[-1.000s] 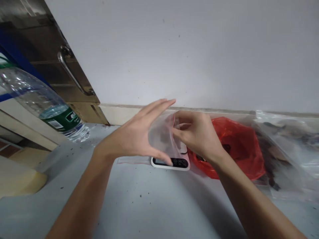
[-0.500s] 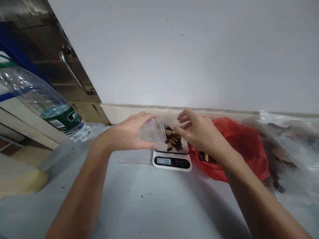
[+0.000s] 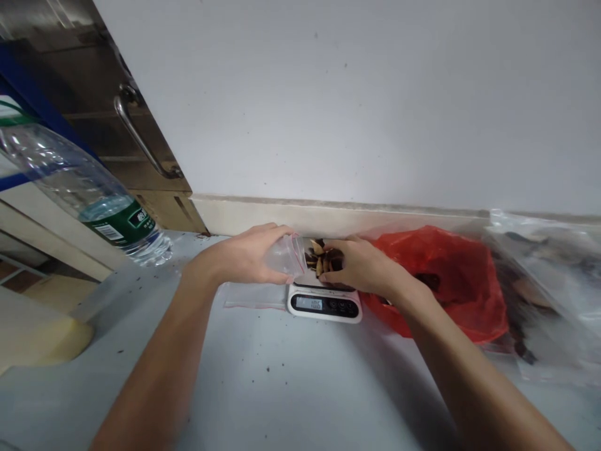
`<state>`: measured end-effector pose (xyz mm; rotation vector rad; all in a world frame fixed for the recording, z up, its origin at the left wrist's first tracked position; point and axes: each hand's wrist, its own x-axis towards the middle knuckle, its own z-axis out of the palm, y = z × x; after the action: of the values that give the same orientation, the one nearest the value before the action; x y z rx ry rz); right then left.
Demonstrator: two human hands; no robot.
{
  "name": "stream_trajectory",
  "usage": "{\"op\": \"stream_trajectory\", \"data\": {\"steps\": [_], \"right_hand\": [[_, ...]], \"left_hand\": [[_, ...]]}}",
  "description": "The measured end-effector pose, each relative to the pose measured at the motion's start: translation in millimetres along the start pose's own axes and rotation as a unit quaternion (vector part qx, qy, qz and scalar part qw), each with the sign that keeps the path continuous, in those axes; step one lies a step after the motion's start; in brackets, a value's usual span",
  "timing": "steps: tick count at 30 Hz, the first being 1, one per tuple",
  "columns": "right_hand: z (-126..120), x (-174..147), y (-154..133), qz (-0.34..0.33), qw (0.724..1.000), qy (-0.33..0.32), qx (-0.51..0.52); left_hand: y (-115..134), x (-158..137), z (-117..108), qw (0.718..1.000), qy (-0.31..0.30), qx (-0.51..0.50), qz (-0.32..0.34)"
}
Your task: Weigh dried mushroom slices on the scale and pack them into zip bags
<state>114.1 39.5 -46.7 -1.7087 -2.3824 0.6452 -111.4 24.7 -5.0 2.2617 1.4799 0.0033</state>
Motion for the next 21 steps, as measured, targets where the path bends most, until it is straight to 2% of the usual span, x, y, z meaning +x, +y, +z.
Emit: {"op": "stream_trajectory", "data": {"steps": [8, 15, 21], "right_hand": [[-3.9, -2.2, -5.9, 0.009, 0.999, -0.012, 0.05], [-1.1, 2.0, 0.7, 0.046, 0.995, 0.01, 0.083], [-4.9, 1.9, 2.5, 0.057, 0.988, 0.003, 0.144]], "left_hand": [[2.8, 4.3, 4.1, 1.0, -0.016, 0.0, -0.003], [2.3, 8.9, 10.3, 1.0, -0.021, -0.014, 0.007], [3.2, 9.9, 9.5, 1.0, -0.026, -0.011, 0.005]]}}
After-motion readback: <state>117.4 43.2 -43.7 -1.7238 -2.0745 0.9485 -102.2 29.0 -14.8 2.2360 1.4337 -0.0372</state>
